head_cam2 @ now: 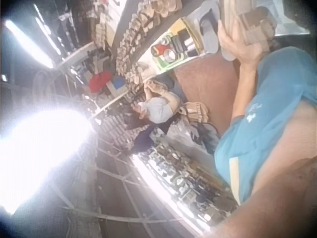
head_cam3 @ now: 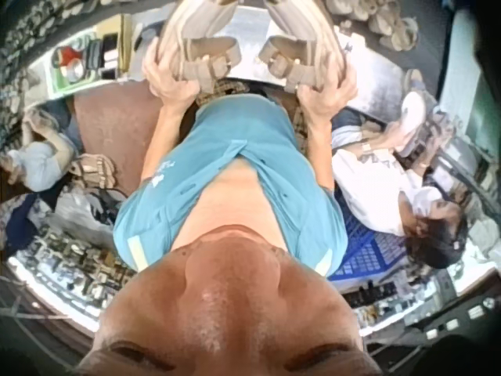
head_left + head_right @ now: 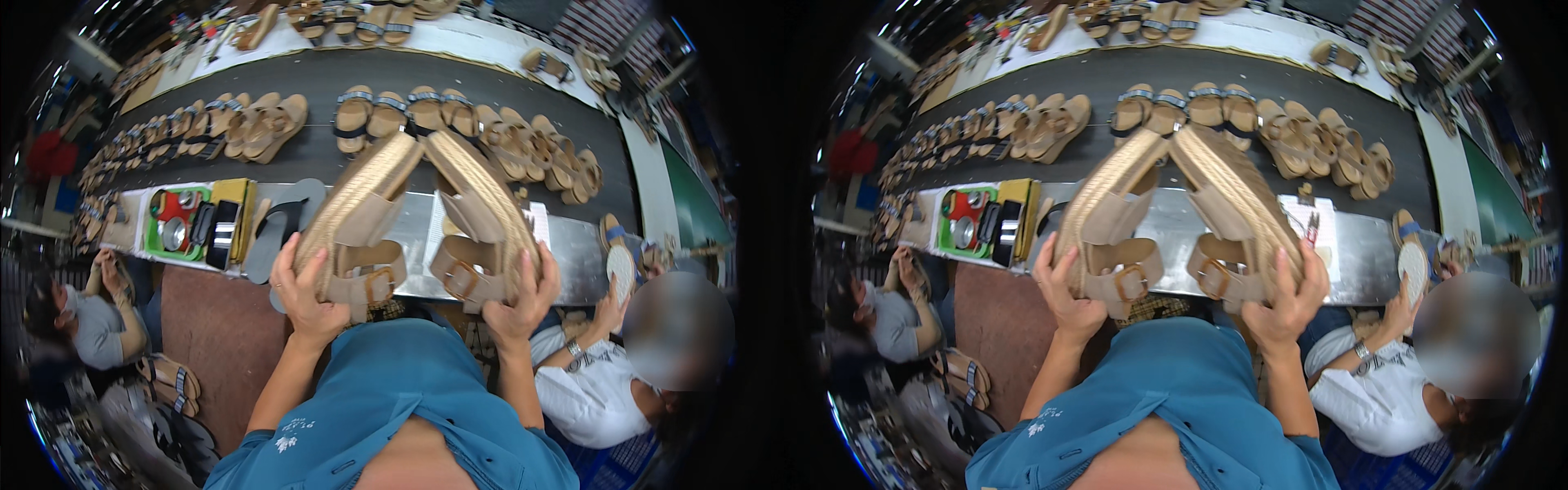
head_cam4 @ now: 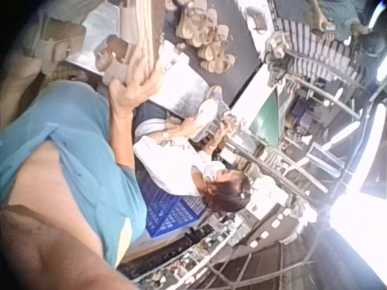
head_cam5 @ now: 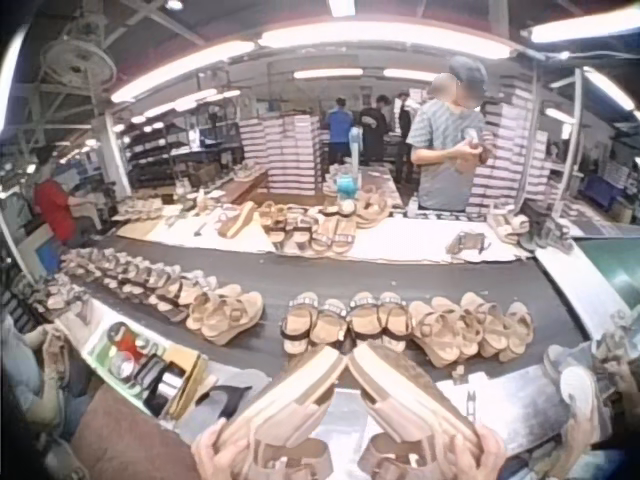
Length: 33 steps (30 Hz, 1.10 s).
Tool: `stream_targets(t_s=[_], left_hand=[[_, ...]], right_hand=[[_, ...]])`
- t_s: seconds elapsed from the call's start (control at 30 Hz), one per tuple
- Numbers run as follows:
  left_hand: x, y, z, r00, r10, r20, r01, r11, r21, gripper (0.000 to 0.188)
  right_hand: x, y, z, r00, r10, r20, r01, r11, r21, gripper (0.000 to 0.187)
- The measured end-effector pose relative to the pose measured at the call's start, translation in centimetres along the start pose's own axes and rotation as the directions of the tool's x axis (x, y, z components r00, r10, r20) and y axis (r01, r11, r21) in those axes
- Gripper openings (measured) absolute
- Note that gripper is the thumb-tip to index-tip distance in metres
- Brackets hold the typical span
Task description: The person picks up and examines multiple pairs of sandals at a retail counter. They rotate the sandals to view the soles and straps, then place them back on the display surface. The person handles several different styles, including espadrille wedges and flat sandals, without using any tools.
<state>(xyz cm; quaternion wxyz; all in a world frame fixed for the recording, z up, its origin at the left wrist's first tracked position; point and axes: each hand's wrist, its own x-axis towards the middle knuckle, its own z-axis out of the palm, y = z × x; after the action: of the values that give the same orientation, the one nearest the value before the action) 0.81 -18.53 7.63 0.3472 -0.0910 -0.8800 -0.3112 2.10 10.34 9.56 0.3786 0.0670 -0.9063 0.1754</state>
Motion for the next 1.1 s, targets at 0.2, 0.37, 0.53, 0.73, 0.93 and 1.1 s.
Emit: stream_targets(t_s=[0.2,0.37,0.53,0.73,0.93,1.1], left_hand=[[0.5,-1.3,-0.6,0.988,0.152,-0.040,-0.152,0.988,-0.004,0.066],[1.0,-2.5,-0.6,0.973,0.207,-0.106,-0.227,0.946,-0.231,0.066],[0.9,-2.7,-1.2,0.926,-0.014,0.377,0.299,0.636,-0.712,0.071],[-2.9,-0.3,-0.9,0.646,-0.135,0.752,0.740,-0.134,-0.659,0.073],[-0.4,1.6,1.9,0.459,0.034,0.888,0.602,-0.747,-0.283,0.087],[0.0,1.0,2.2,0.551,0.211,0.807,0.541,-0.827,-0.153,0.082]], right_hand=[[-0.2,2.1,-0.6,0.991,-0.106,-0.081,0.105,0.994,-0.008,0.066],[-0.4,4.1,-1.4,0.977,-0.173,-0.126,0.182,0.981,0.061,0.073],[-1.4,3.2,-2.0,0.975,0.045,0.218,-0.146,0.870,0.471,0.074],[-9.5,1.9,2.0,0.557,0.170,0.813,-0.656,-0.511,0.556,0.053],[-0.9,-2.9,-1.6,0.537,0.221,0.814,-0.806,-0.151,0.573,0.041],[-2.4,-1.2,-0.2,0.463,0.243,0.852,-0.804,-0.291,0.519,0.048]])
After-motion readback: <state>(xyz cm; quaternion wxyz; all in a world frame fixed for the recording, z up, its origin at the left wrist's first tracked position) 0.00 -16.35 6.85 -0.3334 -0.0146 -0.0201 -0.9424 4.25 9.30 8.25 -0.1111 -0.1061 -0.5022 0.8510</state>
